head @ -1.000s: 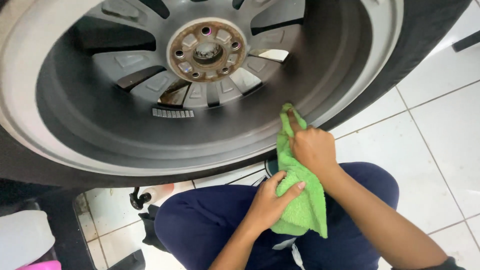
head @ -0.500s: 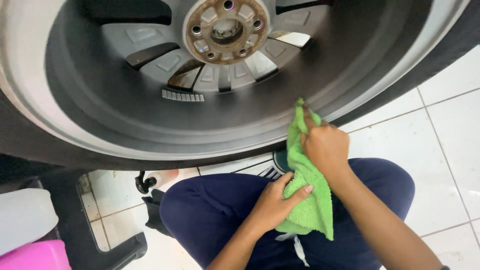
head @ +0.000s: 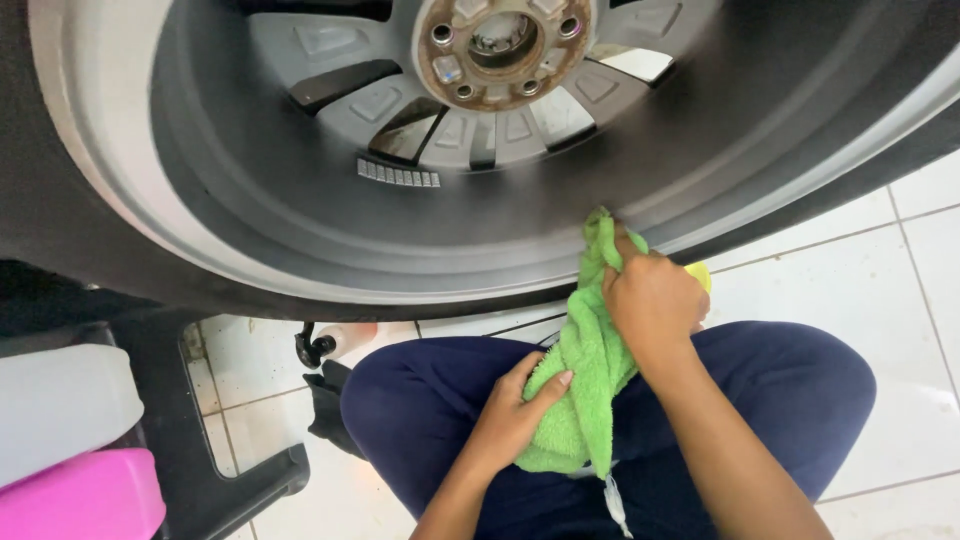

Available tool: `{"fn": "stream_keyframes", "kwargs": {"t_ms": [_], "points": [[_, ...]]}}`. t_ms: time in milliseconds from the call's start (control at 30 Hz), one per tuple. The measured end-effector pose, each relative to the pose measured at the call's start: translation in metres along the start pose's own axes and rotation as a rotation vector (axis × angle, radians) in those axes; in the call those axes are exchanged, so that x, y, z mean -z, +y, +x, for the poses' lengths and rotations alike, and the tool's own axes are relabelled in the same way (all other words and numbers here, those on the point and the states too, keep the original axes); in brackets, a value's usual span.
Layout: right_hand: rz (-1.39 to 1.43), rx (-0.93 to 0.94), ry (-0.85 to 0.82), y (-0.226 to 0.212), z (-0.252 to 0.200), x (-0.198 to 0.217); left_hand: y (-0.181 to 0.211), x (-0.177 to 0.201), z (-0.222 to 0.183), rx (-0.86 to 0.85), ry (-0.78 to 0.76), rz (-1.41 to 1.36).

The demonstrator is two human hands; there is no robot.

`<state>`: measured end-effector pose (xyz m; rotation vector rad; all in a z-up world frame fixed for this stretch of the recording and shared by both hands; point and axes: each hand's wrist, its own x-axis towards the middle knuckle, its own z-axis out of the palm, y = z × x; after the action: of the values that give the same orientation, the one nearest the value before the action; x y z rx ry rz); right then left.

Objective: The person sprays a cleaning solution onto a car wheel and then wipes the rim and tire with a green cloth. The person sits on the floor while performing the cleaning task.

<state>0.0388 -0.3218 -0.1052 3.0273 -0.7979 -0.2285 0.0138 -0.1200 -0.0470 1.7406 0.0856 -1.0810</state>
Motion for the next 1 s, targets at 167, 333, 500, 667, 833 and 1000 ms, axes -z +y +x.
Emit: {"fn": "stream_keyframes", "kwargs": {"t_ms": [167,333,500,667,833,1000], "points": [[0.090,0.215,0.074,-0.029,-0.013,-0.020,-0.016,-0.002,-0.002,0.020,-0.011,-0.055],[0.247,0.377,-0.035,-0.061,-0.011,-0.022,-0.023,0.001,-0.006,0.154,0.052,-0.074],[0.080,0.319,0.115,-0.025,-0.001,-0.018,-0.019,0.002,-0.013,0.157,0.089,-0.118],[0.279,0.233,-0.058,-0.057,-0.011,-0.013,-0.022,0.000,-0.012,0.057,0.054,-0.143],[0.560,0.361,-0.103,-0.122,-0.026,-0.016,-0.042,0.016,-0.030,0.110,0.193,-0.255],[0.339,0.307,-0.071,-0.122,-0.023,-0.013,-0.066,0.029,-0.040,0.093,0.266,-0.318]]}}
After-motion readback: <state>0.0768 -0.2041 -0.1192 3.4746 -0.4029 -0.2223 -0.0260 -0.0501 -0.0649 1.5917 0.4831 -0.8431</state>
